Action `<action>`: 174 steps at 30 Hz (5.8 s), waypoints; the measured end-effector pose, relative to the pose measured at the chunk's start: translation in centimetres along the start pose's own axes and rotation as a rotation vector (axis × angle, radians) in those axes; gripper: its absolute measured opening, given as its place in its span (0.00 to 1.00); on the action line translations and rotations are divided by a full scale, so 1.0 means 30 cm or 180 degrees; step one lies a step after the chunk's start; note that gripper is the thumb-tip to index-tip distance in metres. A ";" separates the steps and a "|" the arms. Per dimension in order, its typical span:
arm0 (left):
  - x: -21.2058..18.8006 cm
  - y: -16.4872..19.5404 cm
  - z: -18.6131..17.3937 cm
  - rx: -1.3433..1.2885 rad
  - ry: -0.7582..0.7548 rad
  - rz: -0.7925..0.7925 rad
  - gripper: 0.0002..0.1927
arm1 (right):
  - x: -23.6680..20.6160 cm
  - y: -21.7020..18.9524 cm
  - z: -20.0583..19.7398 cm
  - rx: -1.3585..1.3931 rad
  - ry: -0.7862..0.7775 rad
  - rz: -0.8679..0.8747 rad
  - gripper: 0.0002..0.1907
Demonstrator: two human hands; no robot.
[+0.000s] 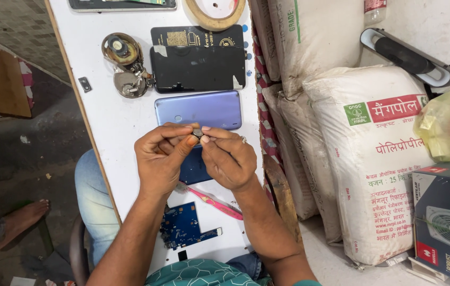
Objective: The person sits at a workbench and brushes a disassembled phone motherboard with a toothbrush, then picks up a small round phone component and presses and twists it with both hands while working over a blue phone on the bench. At the end the person picks up a phone and looks at its screen.
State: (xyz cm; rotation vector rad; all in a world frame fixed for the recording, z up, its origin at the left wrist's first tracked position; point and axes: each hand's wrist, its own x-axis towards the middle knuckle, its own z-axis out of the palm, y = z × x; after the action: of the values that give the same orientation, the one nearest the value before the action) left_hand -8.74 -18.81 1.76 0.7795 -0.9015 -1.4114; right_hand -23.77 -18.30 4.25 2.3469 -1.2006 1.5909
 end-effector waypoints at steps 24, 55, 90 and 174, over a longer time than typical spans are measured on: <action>0.005 -0.004 0.015 -0.0276 -0.0265 -0.0124 0.11 | -0.023 -0.009 0.002 0.0937 0.0282 0.1398 0.05; 0.013 -0.016 -0.008 -0.0378 -0.0461 -0.0236 0.12 | -0.055 0.006 0.028 0.2260 0.0709 0.2136 0.09; 0.012 0.008 -0.005 -0.0001 -0.0313 0.0387 0.09 | -0.004 0.037 -0.018 0.0435 0.0124 0.1762 0.05; 0.076 0.001 -0.308 -0.2853 0.0367 0.0754 0.08 | -0.057 0.075 0.021 0.1191 -0.0112 0.1543 0.08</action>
State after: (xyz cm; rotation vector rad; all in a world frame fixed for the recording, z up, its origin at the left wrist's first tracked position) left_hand -0.70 -21.72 -2.42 0.0640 -0.1931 -1.3529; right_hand -24.97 -19.18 1.78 2.4217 -1.7142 2.0864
